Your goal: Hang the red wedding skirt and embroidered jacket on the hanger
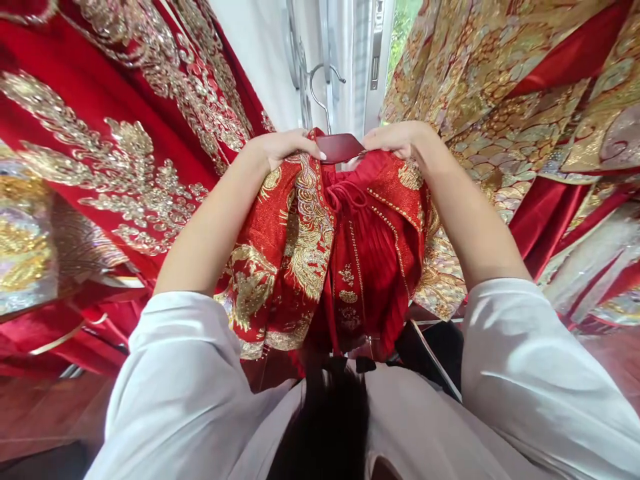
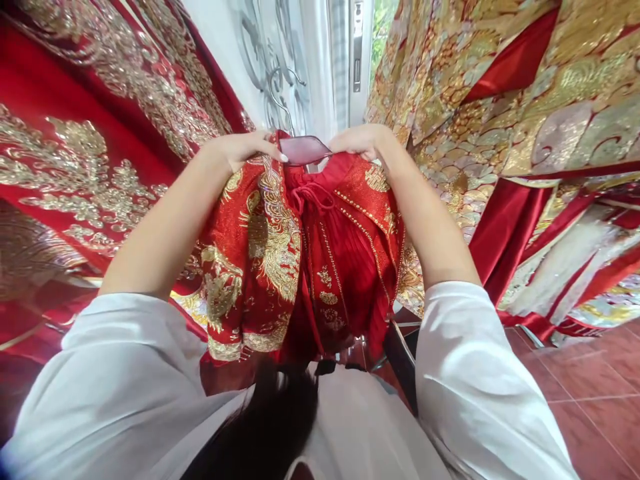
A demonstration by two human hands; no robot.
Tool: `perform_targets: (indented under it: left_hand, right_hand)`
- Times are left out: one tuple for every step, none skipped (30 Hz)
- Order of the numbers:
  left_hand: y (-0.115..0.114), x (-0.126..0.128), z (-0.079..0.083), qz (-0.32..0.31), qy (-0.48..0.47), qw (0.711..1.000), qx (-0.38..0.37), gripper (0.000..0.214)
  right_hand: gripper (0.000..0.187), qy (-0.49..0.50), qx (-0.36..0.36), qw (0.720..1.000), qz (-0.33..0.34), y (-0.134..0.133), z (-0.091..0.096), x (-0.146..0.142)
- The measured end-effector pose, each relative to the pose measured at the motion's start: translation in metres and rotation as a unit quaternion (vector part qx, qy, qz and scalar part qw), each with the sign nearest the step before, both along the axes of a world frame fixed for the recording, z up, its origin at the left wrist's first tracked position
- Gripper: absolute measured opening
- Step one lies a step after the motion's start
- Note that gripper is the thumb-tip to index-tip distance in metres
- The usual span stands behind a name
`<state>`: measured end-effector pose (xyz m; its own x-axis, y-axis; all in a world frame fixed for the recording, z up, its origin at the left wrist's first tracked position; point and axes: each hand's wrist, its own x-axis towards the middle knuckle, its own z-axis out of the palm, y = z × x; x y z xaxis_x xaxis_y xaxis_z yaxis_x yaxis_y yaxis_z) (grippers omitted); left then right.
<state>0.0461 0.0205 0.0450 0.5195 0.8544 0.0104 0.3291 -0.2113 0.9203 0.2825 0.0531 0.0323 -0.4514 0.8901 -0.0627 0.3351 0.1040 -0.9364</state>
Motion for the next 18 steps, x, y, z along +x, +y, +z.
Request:
perform_targets:
  left_hand:
    - [0.002,0.000,-0.001,-0.018,-0.005,1.000,-0.011,0.032]
    - [0.003,-0.001,-0.003,-0.028,-0.007,0.999,-0.017,0.037]
    - [0.004,-0.001,-0.003,-0.029,-0.006,0.999,-0.021,0.040]
    - [0.004,-0.002,-0.004,-0.024,0.000,0.999,-0.023,0.041]
    - [0.004,-0.003,-0.004,-0.017,0.011,0.999,-0.025,0.041]
    - [0.003,-0.003,-0.004,-0.010,0.026,0.999,-0.026,0.041]
    - [0.003,-0.004,-0.004,-0.005,0.043,0.999,-0.023,0.041]
    - [0.002,-0.004,-0.004,-0.003,0.060,0.998,-0.018,0.040]
    - [0.002,-0.004,-0.004,-0.004,0.074,0.997,-0.011,0.039]
    - [0.002,-0.004,-0.005,-0.007,0.083,0.997,-0.004,0.038]
    - [0.003,-0.005,-0.005,-0.011,0.090,0.996,0.001,0.037]
    - [0.003,-0.006,-0.006,-0.014,0.094,0.995,0.004,0.036]
    - [0.004,-0.006,-0.006,-0.012,0.101,0.995,0.004,0.035]
    - [0.005,-0.007,-0.007,-0.005,0.108,0.994,0.002,0.035]
    - [0.006,-0.008,-0.007,0.006,0.118,0.993,0.000,0.034]
    - [0.007,-0.009,-0.007,0.022,0.128,0.992,-0.001,0.035]
    - [0.007,-0.010,-0.007,0.038,0.138,0.990,-0.001,0.036]
    - [0.007,-0.010,-0.008,0.052,0.146,0.988,0.001,0.038]
  right_hand:
    - [0.022,-0.023,-0.028,0.999,0.007,0.002,0.004,0.000]
    - [0.023,-0.038,-0.050,0.998,0.015,0.005,0.005,-0.001]
    - [0.024,-0.039,-0.066,0.997,0.020,0.008,0.006,-0.001]
    - [0.025,-0.028,-0.066,0.997,0.017,0.011,0.004,-0.002]
    - [0.026,-0.016,-0.058,0.998,0.011,0.013,0.001,-0.004]
    - [0.028,-0.004,-0.046,0.999,0.003,0.015,-0.002,-0.005]
    - [0.030,0.005,-0.033,0.999,-0.004,0.017,-0.006,-0.006]
    - [0.033,0.012,-0.020,1.000,-0.007,0.019,-0.009,-0.007]
    - [0.035,0.018,-0.007,1.000,-0.005,0.021,-0.011,-0.008]
    - [0.036,0.024,0.005,1.000,0.000,0.024,-0.013,-0.008]
    - [0.038,0.031,0.020,0.999,0.005,0.026,-0.014,-0.008]
    - [0.039,0.038,0.036,0.999,0.012,0.029,-0.014,-0.007]
    - [0.040,0.044,0.049,0.998,0.018,0.031,-0.015,-0.007]
    - [0.041,0.047,0.059,0.997,0.024,0.033,-0.015,-0.006]
    - [0.041,0.047,0.063,0.996,0.031,0.035,-0.015,-0.006]
    - [0.042,0.044,0.062,0.996,0.037,0.036,-0.015,-0.005]
    - [0.042,0.040,0.057,0.997,0.042,0.037,-0.015,-0.005]
    - [0.043,0.035,0.052,0.997,0.045,0.037,-0.015,-0.005]
